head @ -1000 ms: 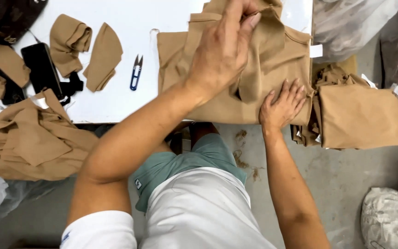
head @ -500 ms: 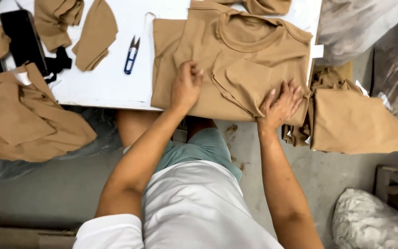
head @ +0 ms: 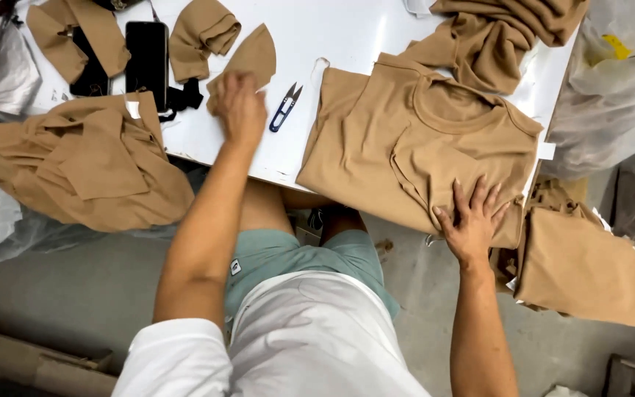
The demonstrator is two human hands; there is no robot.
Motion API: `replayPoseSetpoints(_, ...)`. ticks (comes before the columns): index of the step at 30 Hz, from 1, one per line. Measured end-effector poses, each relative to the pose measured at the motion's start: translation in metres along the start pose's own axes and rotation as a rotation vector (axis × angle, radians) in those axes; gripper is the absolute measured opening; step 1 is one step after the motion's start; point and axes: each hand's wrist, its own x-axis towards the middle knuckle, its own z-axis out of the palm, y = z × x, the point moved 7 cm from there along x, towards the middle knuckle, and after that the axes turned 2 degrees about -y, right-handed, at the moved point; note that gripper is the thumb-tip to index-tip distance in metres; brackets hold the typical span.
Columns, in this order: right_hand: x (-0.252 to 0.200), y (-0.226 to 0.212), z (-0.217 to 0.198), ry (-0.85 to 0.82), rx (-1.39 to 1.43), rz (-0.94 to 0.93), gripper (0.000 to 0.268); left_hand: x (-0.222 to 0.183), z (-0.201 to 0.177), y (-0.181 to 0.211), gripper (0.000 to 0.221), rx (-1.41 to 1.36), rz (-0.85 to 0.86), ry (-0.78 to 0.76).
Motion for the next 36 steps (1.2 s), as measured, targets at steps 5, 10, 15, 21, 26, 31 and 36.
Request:
replayPoseSetpoints(5, -0.001, 0.001, 0.0, 0.021, 0.035, 0.002, 0.076, -0.005, 0.004, -0.071, 0.012, -0.079, -0.132, -0.081)
replayPoseSetpoints(10, 0.0, -0.001, -0.003, -0.019, 0.063, 0.065, 0.077, 0.017, -0.031, -0.048, 0.01, -0.596, -0.584, -0.343)
replayPoseSetpoints(15, -0.002, 0.002, -0.002, 0.022, 0.049, 0.068, 0.075, 0.023, -0.033, -0.04, 0.017, -0.976, -0.726, -0.328)
replayPoseSetpoints(21, 0.0, 0.002, -0.001, 0.041, 0.046, 0.043, 0.074, 0.021, -0.064, 0.022, 0.012, -1.597, -0.825, -0.322)
replayPoseSetpoints(26, 0.002, 0.003, 0.002, 0.029, 0.005, 0.027, 0.077, -0.002, -0.045, 0.11, 0.062, -1.568, -0.962, -0.537)
replayPoseSetpoints(31, 0.0, 0.001, 0.0, 0.025, -0.005, 0.016, 0.079, -0.038, -0.019, 0.212, 0.082, -1.418, -0.728, -0.92)
replayPoseSetpoints(36, 0.002, 0.002, 0.001, 0.006, 0.003, 0.042, 0.079, -0.048, 0.018, 0.26, 0.023, -1.37, -0.293, -1.008)
